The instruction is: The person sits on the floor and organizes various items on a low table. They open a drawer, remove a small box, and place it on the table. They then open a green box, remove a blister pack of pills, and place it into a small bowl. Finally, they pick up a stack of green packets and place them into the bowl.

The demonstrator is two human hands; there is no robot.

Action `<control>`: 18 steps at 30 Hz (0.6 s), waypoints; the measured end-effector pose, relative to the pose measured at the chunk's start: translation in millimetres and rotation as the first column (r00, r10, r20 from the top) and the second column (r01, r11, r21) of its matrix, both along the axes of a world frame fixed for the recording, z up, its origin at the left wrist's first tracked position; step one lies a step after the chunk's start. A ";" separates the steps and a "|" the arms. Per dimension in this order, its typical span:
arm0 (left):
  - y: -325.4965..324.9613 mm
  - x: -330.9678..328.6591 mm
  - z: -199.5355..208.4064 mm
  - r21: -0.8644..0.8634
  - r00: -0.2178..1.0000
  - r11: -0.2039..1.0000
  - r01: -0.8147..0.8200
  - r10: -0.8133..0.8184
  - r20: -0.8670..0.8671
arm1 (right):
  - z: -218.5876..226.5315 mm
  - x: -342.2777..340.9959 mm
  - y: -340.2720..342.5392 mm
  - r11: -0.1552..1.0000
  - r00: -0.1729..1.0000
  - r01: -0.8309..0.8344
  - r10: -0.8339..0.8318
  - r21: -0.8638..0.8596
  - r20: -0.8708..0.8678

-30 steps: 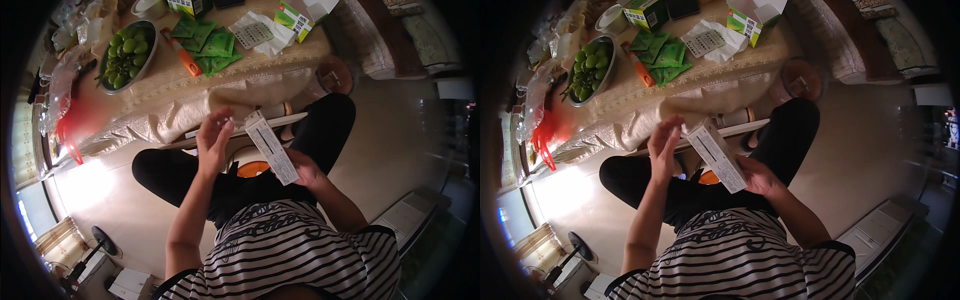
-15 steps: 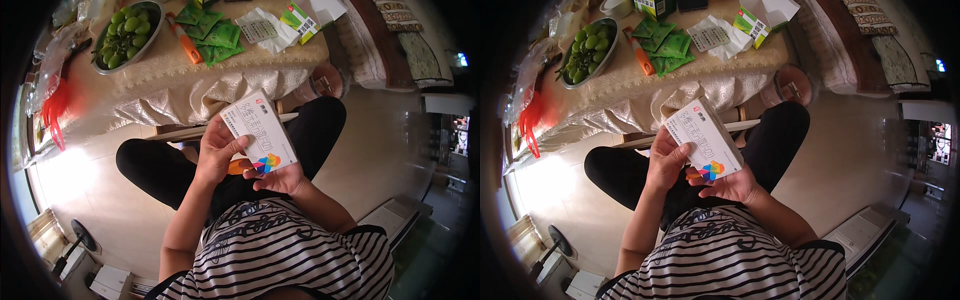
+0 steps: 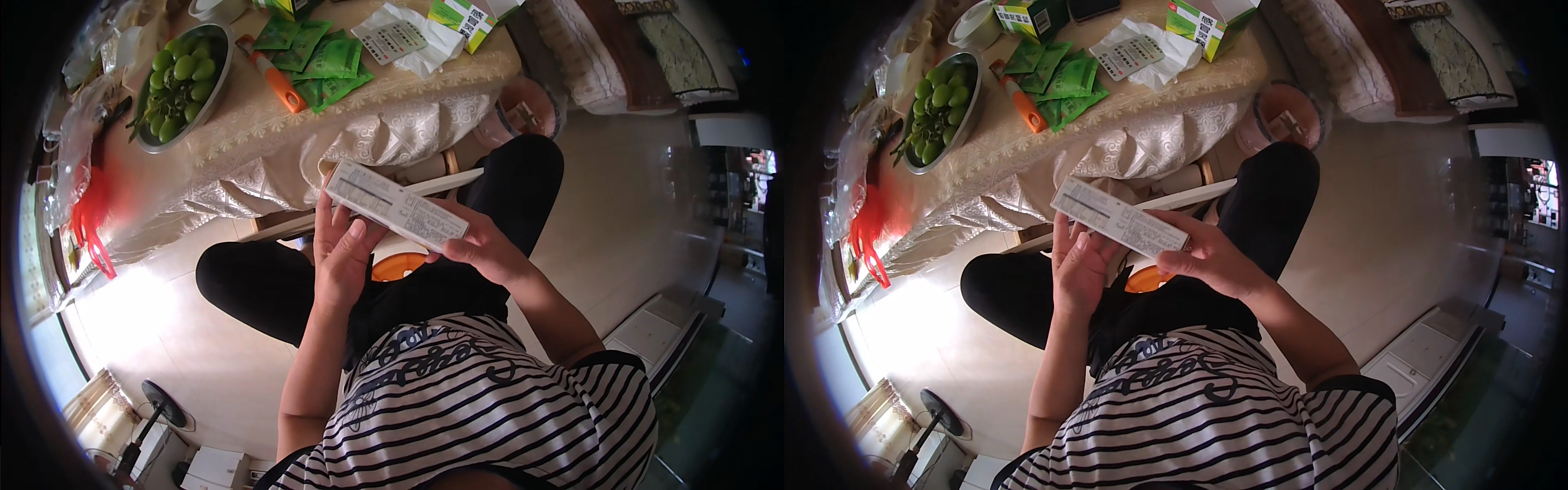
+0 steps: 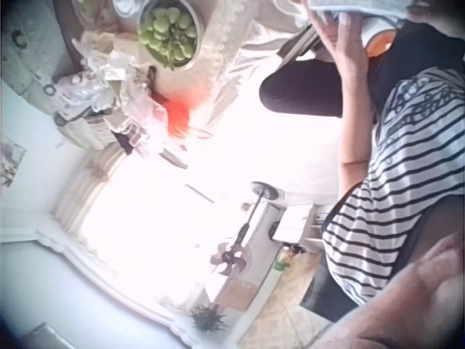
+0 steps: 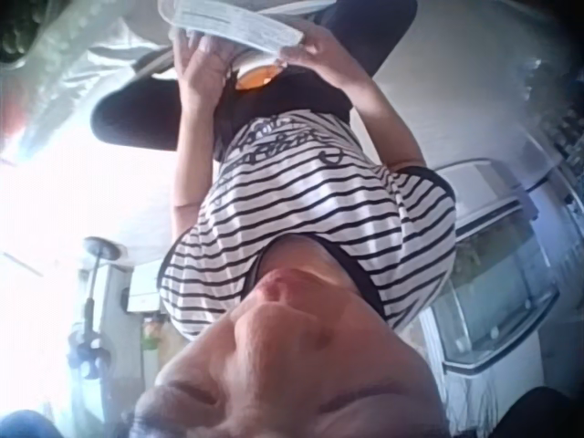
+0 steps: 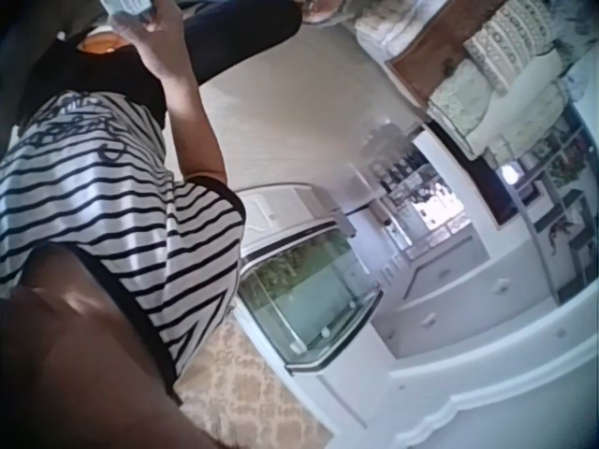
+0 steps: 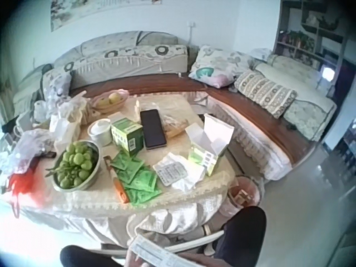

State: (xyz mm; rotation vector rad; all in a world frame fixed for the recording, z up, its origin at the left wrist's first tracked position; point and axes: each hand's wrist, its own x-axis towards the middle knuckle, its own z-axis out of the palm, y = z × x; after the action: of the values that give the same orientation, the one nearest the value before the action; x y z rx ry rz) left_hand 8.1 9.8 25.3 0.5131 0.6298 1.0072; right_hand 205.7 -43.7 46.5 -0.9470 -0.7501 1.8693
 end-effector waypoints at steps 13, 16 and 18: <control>-1.6 -3.8 3.0 -0.050 0.995 0.995 0.090 -0.088 0.037 | 9.1 34.6 16.3 0.983 0.981 -0.003 -0.032 0.181 0.189; -3.9 -3.9 4.4 -0.044 0.997 0.997 0.067 -0.065 0.052 | 10.7 32.9 16.2 0.986 0.964 0.019 -0.062 0.164 0.260; -5.8 -3.8 6.1 -0.031 0.997 0.998 0.063 -0.061 0.047 | 12.8 32.2 16.1 0.987 0.963 0.024 -0.066 0.162 0.263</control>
State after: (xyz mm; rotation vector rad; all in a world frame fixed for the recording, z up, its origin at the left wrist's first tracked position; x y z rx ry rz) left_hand 4.3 4.0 31.4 0.4771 0.5850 0.9464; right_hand 237.8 -27.7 59.3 -1.1173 -1.0136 1.6335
